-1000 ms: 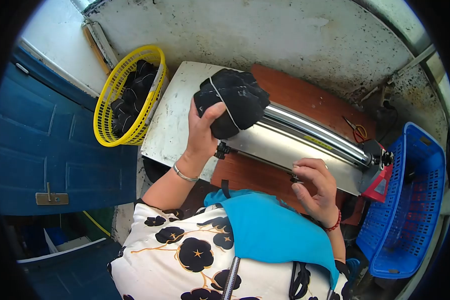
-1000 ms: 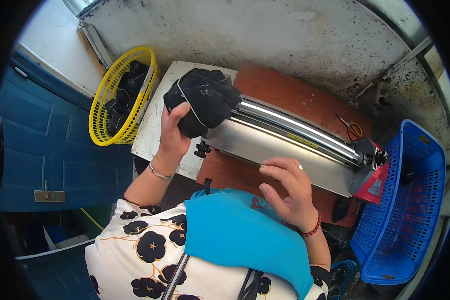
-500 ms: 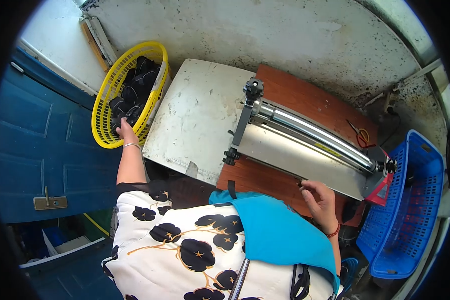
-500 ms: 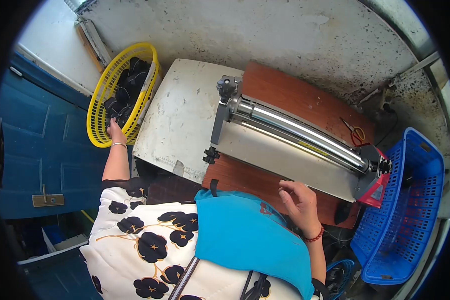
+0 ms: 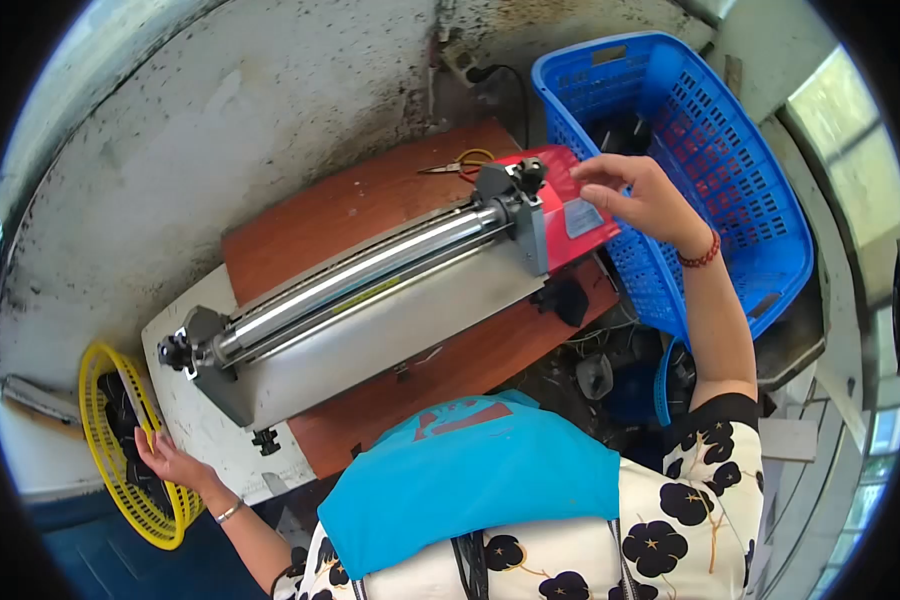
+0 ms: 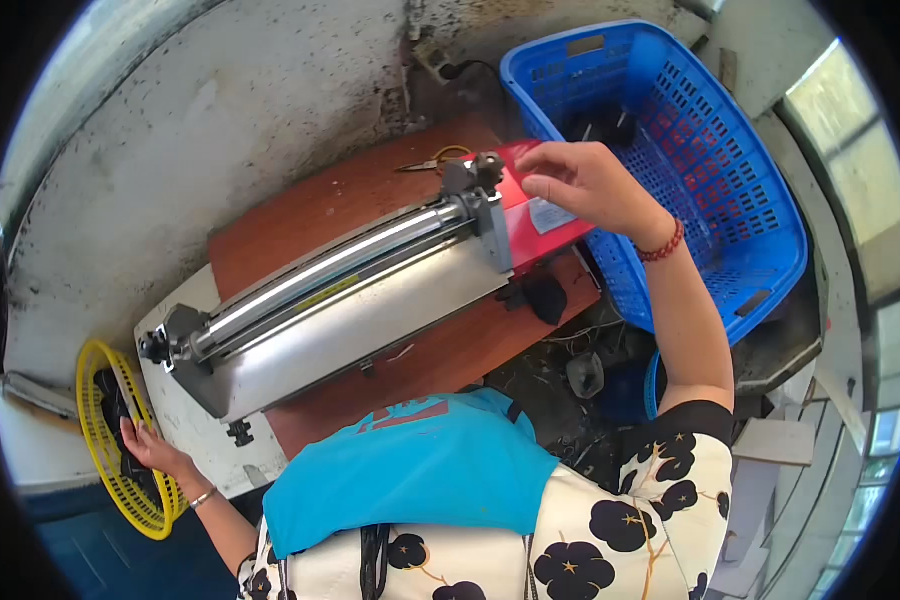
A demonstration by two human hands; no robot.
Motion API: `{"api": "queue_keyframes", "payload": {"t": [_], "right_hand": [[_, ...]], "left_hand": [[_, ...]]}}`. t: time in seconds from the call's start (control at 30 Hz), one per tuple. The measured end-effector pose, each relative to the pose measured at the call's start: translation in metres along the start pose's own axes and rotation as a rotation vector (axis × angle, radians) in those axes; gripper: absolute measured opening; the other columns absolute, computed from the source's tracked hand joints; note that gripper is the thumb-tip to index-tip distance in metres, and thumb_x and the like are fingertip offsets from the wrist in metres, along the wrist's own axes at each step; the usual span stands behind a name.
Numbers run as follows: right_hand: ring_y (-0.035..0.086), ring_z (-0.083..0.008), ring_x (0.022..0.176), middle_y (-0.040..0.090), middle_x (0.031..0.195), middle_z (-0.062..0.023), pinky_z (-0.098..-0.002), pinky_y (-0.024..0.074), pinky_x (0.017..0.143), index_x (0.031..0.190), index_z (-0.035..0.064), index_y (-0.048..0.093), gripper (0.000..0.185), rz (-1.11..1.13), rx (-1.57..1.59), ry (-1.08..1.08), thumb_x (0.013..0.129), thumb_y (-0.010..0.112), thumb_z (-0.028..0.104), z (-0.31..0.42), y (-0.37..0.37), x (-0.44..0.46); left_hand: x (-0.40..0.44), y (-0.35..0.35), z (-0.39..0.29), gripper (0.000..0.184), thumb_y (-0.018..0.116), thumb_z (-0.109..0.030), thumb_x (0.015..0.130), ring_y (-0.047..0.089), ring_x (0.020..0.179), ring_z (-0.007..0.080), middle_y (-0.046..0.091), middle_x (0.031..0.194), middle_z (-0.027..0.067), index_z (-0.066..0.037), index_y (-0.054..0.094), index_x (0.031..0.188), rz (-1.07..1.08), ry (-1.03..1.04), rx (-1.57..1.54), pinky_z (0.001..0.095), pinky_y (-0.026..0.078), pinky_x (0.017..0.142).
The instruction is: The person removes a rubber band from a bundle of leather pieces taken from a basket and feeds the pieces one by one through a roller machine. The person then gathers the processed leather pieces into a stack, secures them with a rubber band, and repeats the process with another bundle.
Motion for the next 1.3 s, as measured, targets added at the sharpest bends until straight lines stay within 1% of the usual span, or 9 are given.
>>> {"api": "queue_keyframes", "payload": {"t": [0.13, 0.33, 0.5, 0.77, 0.8, 0.83, 0.93, 1.23, 1.3], "right_hand": [[0.060, -0.0071, 0.073, 0.067, 0.083, -0.0010, -0.0215, 0.0484, 0.061, 0.108, 0.0051, 0.067, 0.028, -0.494, 0.136, 0.329, 0.093, 0.061, 0.028, -0.163, -0.123, -0.007], [0.059, -0.0106, 0.065, 0.063, 0.086, -0.0007, -0.0259, 0.0461, 0.049, 0.111, 0.0081, 0.067, 0.033, -0.501, 0.186, 0.869, 0.087, 0.065, 0.031, -0.384, -0.121, -0.028], [0.053, -0.0245, 0.106, 0.049, 0.135, -0.0136, -0.0431, 0.0498, 0.085, 0.142, 0.0023, 0.040, 0.077, -0.554, 0.482, 0.931, 0.082, 0.071, 0.041, -0.470, -0.072, 0.017], [0.046, -0.0389, 0.126, 0.042, 0.141, -0.0231, -0.0534, 0.0441, 0.095, 0.137, -0.0028, 0.035, 0.088, -1.038, 0.685, 1.047, 0.073, 0.081, 0.036, -0.574, -0.023, 0.080], [0.056, -0.0339, 0.111, 0.055, 0.127, -0.0212, -0.0467, 0.0481, 0.086, 0.127, -0.0024, 0.048, 0.077, -1.148, 0.584, 1.145, 0.068, 0.085, 0.032, -0.575, -0.022, 0.077], [0.056, -0.0339, 0.111, 0.055, 0.127, -0.0212, -0.0467, 0.0481, 0.086, 0.127, -0.0024, 0.048, 0.077, -1.138, 0.587, 1.144, 0.068, 0.085, 0.032, -0.577, -0.023, 0.080], [0.055, -0.0185, 0.066, 0.064, 0.085, -0.0091, -0.0317, 0.0416, 0.054, 0.097, 0.0035, 0.066, 0.052, -0.998, 0.828, 0.912, 0.064, 0.087, 0.038, -0.558, -0.031, 0.078], [0.041, -0.0108, 0.047, 0.050, 0.064, 0.0007, -0.0258, 0.0299, 0.039, 0.082, 0.0094, 0.062, 0.042, -1.012, 0.553, 0.965, 0.064, 0.084, 0.040, -0.533, -0.054, 0.040], [0.039, -0.0092, 0.046, 0.048, 0.064, 0.0024, -0.0241, 0.0286, 0.039, 0.082, 0.0128, 0.061, 0.039, -0.746, 0.802, 0.925, 0.066, 0.083, 0.041, -0.485, -0.069, 0.032]], "left_hand": [[-0.049, 0.086, -0.069, 0.035, 0.048, 0.000, 0.095, 0.053, 0.116, 0.0186, 0.053, 0.131, 0.0088, 0.000, 0.050, 0.130, 0.223, 0.170, 0.008, 0.0302, 0.041, 0.098], [-0.127, 0.164, -0.161, 0.027, 0.053, 0.000, 0.093, 0.054, 0.115, 0.0212, 0.055, 0.130, 0.0122, 0.001, 0.057, 0.119, 0.298, 0.644, 0.360, 0.0312, 0.044, 0.092], [-0.154, 0.168, -0.171, 0.024, 0.053, 0.000, 0.092, 0.055, 0.113, 0.0203, 0.057, 0.128, 0.0107, 0.000, 0.059, 0.116, 0.396, 0.434, 0.248, 0.0280, 0.043, 0.087], [-0.196, 0.178, -0.196, 0.018, 0.052, 0.002, 0.092, 0.055, 0.108, 0.0192, 0.057, 0.124, 0.0107, 0.002, 0.061, 0.108, 0.471, 0.417, 0.450, 0.0283, 0.044, 0.087], [-0.197, 0.178, -0.197, 0.018, 0.052, 0.003, 0.092, 0.056, 0.107, 0.0190, 0.057, 0.124, 0.0112, 0.002, 0.061, 0.108, 0.479, 0.420, 0.473, 0.0283, 0.045, 0.087], [-0.199, 0.178, -0.197, 0.017, 0.052, 0.003, 0.092, 0.056, 0.106, 0.0189, 0.056, 0.124, 0.0117, 0.002, 0.061, 0.107, 0.487, 0.421, 0.495, 0.0282, 0.046, 0.086], [-0.201, 0.188, -0.199, 0.018, 0.052, 0.003, 0.092, 0.057, 0.103, 0.0185, 0.056, 0.124, 0.0122, 0.003, 0.061, 0.108, 0.499, 0.384, 0.437, 0.0282, 0.048, 0.086], [-0.206, 0.254, -0.219, 0.016, 0.055, 0.006, 0.090, 0.058, 0.099, 0.0179, 0.059, 0.116, 0.0128, 0.002, 0.062, 0.103, 0.606, 0.508, 0.285, 0.0260, 0.051, 0.081], [-0.211, 0.267, -0.221, 0.017, 0.055, 0.007, 0.089, 0.059, 0.096, 0.0177, 0.061, 0.113, 0.0132, 0.002, 0.063, 0.103, 0.727, 0.478, 0.133, 0.0260, 0.051, 0.079]]}}
Point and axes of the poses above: each hand's wrist, its own x-axis towards the middle knuckle, its own y-axis out of the palm, z = x × y, the point moved 5 cm from there along x, towards the middle knuckle
